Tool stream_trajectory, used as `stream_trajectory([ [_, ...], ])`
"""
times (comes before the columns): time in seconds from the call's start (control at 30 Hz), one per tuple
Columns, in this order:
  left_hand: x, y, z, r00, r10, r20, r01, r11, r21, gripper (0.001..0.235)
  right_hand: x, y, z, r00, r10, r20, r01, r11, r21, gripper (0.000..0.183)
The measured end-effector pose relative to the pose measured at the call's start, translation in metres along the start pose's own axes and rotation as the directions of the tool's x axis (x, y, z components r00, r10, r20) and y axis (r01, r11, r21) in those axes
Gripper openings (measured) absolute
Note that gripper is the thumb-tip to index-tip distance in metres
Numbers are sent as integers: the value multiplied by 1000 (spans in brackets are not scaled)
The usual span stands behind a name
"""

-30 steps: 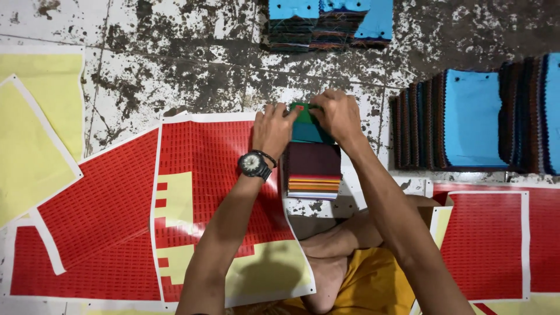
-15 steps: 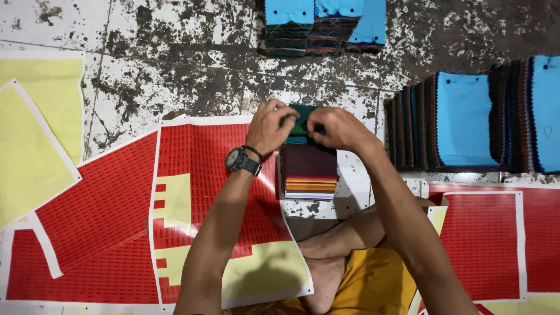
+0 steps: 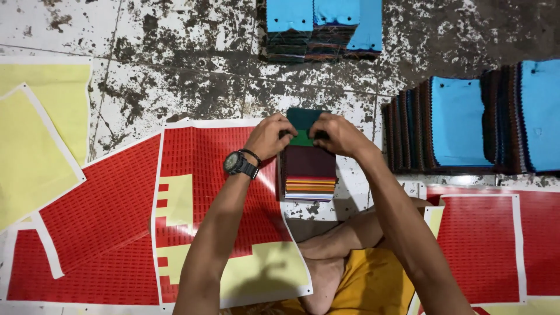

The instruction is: The person sits on the floor and assembles notebooks by hand. They place small red adhesive pieces onto the spines of stacked notebooks and then attach blue covers to the stacks.

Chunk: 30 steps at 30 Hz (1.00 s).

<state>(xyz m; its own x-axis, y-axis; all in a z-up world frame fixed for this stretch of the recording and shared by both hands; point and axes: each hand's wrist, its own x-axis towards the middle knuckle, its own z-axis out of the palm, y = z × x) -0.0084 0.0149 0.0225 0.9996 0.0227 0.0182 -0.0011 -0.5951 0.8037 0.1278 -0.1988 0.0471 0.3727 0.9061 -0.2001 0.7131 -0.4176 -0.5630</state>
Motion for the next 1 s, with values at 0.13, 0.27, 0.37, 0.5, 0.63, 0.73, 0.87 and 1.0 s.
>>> stream_trajectory([
  [0.13,0,5,-2,999,-23,37,19,995,93,12,0,10,11,999,-23,23,23,1000,-12,9],
  [0.27,-3,9,-2,998,-15,65,6,992,129,17,-11,-5,6,999,-27,-17,26,999,-22,13],
  [0.37,-5,9,0,999,-5,50,-1,992,127,21,-19,-12,10,998,-10,-64,7,999,-41,14],
  [0.5,-7,3,10,994,77,-82,-65,987,144,23,-31,-27,6,969,-114,-218,103,993,-65,19],
  [0.63,-25,26,-4,976,87,-198,-51,982,179,20,-50,-46,8,887,-227,-402,175,971,-163,25],
  [0.73,-70,46,-17,961,143,-237,-66,950,306,18,-78,-83,15,812,-237,-532,225,970,-89,32],
  [0.87,-157,86,-18,944,205,-260,-73,895,441,19,-115,-152,36,808,-117,-578,222,968,114,25],
  [1.0,-247,108,4,956,77,-284,133,748,650,43,-135,-185,93,898,71,-434,110,919,378,19],
])
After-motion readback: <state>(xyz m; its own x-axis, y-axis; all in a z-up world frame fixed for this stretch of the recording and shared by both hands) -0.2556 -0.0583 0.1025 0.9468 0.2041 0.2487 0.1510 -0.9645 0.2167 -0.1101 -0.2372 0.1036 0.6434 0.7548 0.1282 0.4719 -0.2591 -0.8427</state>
